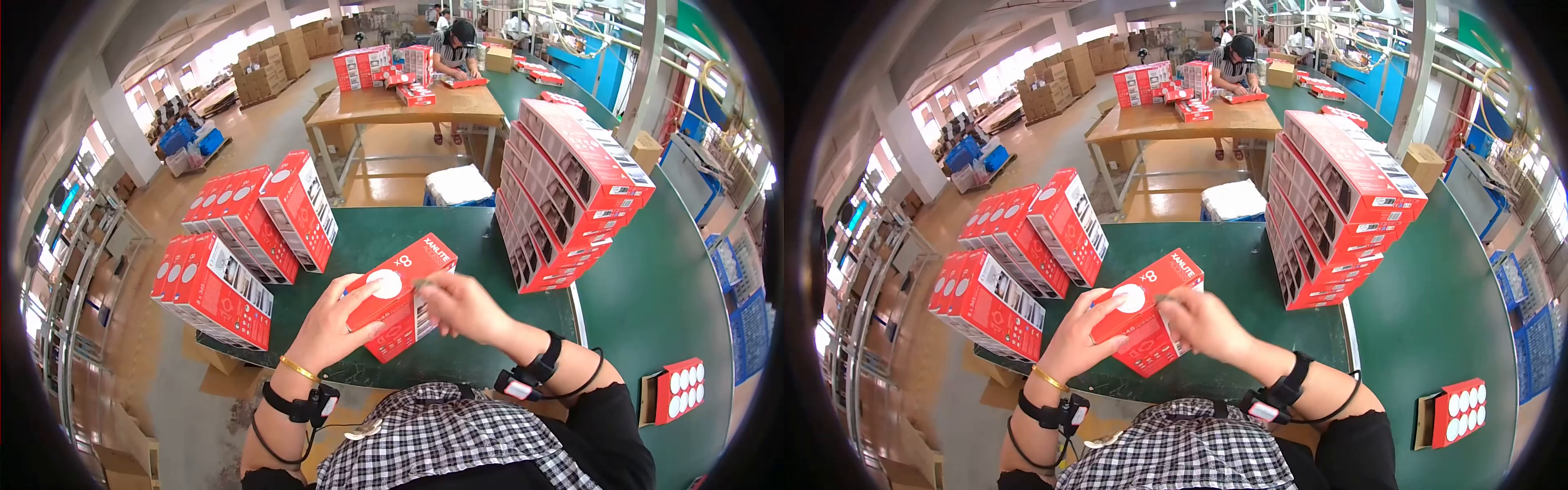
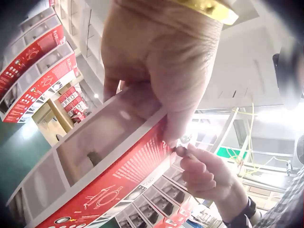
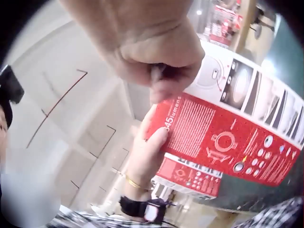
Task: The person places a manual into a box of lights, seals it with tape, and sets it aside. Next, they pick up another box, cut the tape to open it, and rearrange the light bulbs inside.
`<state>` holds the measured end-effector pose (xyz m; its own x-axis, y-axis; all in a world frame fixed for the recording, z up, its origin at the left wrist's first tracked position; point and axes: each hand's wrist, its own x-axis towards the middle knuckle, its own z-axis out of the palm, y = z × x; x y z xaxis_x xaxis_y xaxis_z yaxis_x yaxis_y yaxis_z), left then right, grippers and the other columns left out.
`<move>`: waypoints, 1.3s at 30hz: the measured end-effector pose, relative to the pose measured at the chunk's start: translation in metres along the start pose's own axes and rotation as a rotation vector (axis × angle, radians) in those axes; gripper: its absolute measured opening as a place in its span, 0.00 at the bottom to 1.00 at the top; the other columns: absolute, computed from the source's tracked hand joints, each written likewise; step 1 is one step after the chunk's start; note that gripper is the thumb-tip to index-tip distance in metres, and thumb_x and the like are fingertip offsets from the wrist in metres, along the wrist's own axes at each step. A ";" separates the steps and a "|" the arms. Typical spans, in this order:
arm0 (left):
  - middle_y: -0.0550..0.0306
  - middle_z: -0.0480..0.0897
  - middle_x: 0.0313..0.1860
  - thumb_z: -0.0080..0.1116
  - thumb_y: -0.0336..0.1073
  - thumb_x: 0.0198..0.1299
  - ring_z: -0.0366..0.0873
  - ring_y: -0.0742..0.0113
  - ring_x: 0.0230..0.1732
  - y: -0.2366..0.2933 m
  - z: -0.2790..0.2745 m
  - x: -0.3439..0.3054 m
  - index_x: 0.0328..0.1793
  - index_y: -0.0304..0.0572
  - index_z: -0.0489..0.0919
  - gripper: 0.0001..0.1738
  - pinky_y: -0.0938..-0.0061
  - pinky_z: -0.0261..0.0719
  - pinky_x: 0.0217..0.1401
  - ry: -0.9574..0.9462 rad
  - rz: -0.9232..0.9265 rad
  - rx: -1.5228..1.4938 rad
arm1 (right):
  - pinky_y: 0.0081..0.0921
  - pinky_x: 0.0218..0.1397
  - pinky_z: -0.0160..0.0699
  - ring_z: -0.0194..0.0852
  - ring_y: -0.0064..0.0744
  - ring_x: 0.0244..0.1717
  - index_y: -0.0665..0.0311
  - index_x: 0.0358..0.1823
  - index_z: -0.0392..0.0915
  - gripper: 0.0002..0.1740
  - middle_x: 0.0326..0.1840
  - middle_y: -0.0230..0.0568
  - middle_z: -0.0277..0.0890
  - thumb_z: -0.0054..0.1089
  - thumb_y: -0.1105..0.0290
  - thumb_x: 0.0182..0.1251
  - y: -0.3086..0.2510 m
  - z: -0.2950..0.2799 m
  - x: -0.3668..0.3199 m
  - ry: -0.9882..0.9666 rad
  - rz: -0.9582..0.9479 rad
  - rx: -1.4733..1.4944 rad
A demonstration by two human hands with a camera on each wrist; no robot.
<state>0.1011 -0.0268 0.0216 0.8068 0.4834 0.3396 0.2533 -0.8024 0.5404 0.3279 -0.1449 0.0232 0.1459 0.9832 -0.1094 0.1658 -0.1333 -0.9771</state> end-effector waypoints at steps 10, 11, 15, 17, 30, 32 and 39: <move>0.57 0.77 0.59 0.68 0.30 0.55 0.71 0.52 0.67 -0.004 -0.006 0.022 0.59 0.49 0.83 0.22 0.56 0.65 0.72 0.075 0.267 0.309 | 0.39 0.57 0.80 0.81 0.51 0.52 0.66 0.55 0.79 0.25 0.46 0.50 0.81 0.71 0.56 0.64 -0.005 -0.065 0.034 0.005 -0.539 -0.699; 0.58 0.79 0.55 0.69 0.31 0.54 0.73 0.53 0.62 0.000 0.000 0.021 0.54 0.48 0.84 0.19 0.56 0.67 0.69 0.153 0.275 0.290 | 0.38 0.55 0.81 0.82 0.49 0.50 0.65 0.57 0.80 0.29 0.48 0.48 0.81 0.72 0.52 0.62 -0.001 -0.064 0.035 0.036 -0.598 -0.746; 0.62 0.80 0.42 0.73 0.33 0.51 0.78 0.58 0.48 0.010 0.025 0.019 0.42 0.48 0.83 0.12 0.60 0.73 0.56 0.331 0.273 0.277 | 0.37 0.54 0.82 0.82 0.47 0.49 0.65 0.57 0.79 0.31 0.47 0.47 0.81 0.72 0.50 0.62 0.001 -0.056 0.031 0.080 -0.572 -0.772; 0.61 0.81 0.41 0.74 0.33 0.50 0.78 0.58 0.46 0.009 0.032 0.022 0.41 0.48 0.83 0.12 0.62 0.74 0.52 0.404 0.267 0.292 | 0.37 0.54 0.82 0.82 0.47 0.49 0.65 0.58 0.79 0.31 0.47 0.47 0.81 0.72 0.50 0.62 0.000 -0.056 0.030 0.065 -0.582 -0.761; 0.60 0.81 0.39 0.75 0.31 0.48 0.79 0.57 0.44 0.023 0.043 0.023 0.40 0.46 0.82 0.14 0.63 0.77 0.48 0.474 0.283 0.371 | 0.40 0.57 0.81 0.82 0.49 0.52 0.66 0.58 0.78 0.34 0.49 0.49 0.82 0.68 0.44 0.63 -0.015 -0.055 0.025 0.030 -0.514 -0.910; 0.60 0.81 0.39 0.76 0.30 0.46 0.79 0.56 0.44 0.024 0.044 0.023 0.38 0.45 0.81 0.15 0.62 0.77 0.49 0.494 0.253 0.356 | 0.41 0.57 0.81 0.82 0.50 0.52 0.66 0.57 0.78 0.33 0.49 0.50 0.82 0.67 0.44 0.63 -0.017 -0.056 0.026 0.012 -0.499 -0.921; 0.59 0.80 0.39 0.76 0.29 0.45 0.79 0.55 0.45 0.025 0.044 0.021 0.38 0.45 0.80 0.16 0.61 0.77 0.49 0.481 0.278 0.329 | 0.41 0.60 0.79 0.80 0.48 0.56 0.65 0.57 0.78 0.32 0.49 0.48 0.82 0.66 0.44 0.64 -0.031 -0.051 0.019 -0.071 -0.374 -0.966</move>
<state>0.1478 -0.0517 0.0084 0.5558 0.2842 0.7812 0.2813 -0.9486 0.1449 0.3756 -0.1284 0.0604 -0.1281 0.9833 0.1293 0.9044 0.1693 -0.3917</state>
